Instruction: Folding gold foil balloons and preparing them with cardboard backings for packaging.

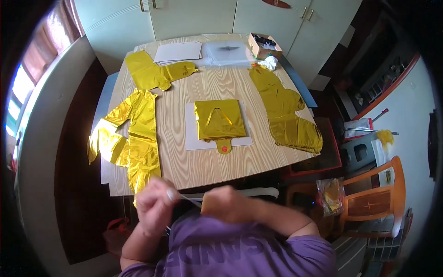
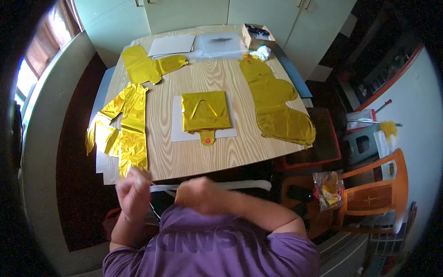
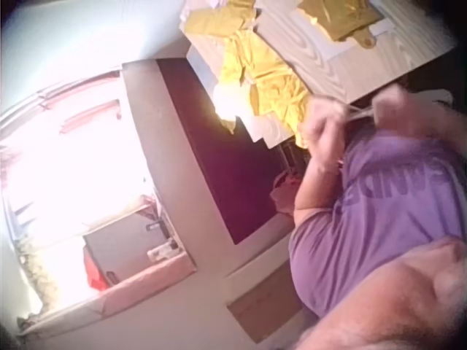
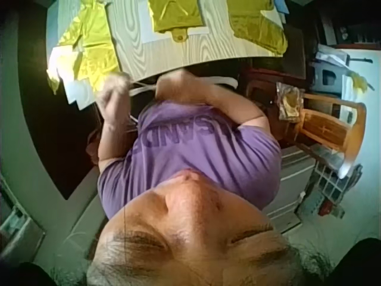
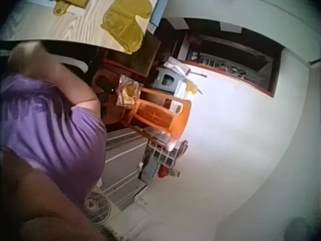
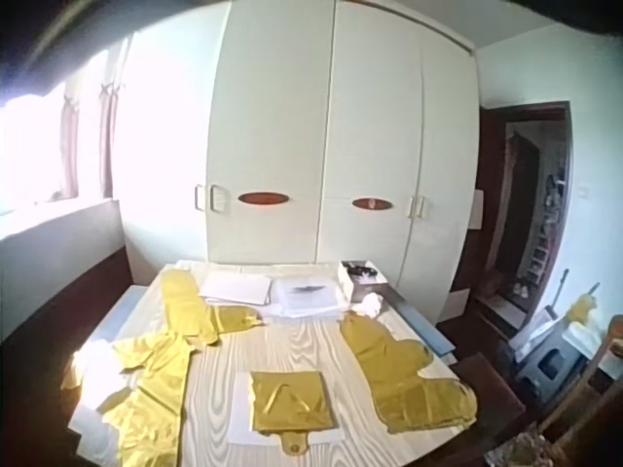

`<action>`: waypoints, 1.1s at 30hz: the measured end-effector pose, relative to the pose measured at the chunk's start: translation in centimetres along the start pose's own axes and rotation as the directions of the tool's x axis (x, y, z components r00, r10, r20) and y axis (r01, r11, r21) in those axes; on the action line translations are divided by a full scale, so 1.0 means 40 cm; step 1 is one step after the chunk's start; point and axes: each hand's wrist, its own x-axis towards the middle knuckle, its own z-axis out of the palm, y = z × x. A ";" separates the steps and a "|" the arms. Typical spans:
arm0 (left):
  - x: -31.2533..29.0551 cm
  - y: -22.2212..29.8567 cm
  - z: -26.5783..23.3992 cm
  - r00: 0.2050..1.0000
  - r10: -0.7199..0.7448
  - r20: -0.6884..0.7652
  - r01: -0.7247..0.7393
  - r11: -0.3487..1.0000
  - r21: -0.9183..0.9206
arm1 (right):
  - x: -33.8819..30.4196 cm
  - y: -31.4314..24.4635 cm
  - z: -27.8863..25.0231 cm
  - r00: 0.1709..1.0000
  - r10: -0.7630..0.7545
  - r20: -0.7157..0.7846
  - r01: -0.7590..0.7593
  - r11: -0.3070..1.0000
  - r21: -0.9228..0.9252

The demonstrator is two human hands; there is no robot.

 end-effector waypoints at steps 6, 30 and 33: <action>-0.017 -0.026 0.029 0.840 -0.036 0.542 -0.182 0.921 0.344 | 0.049 -0.038 -0.079 0.985 0.001 -0.175 -0.029 0.987 -0.157; 0.030 -0.066 0.008 0.893 -0.001 0.450 -0.304 0.736 0.605 | 0.004 -0.066 -0.059 0.998 -0.055 0.040 0.056 0.998 -0.008; 0.003 -0.014 0.051 0.897 -0.036 0.440 -0.102 0.953 0.286 | 0.024 -0.023 -0.093 0.979 0.146 -0.139 -0.168 0.973 -0.159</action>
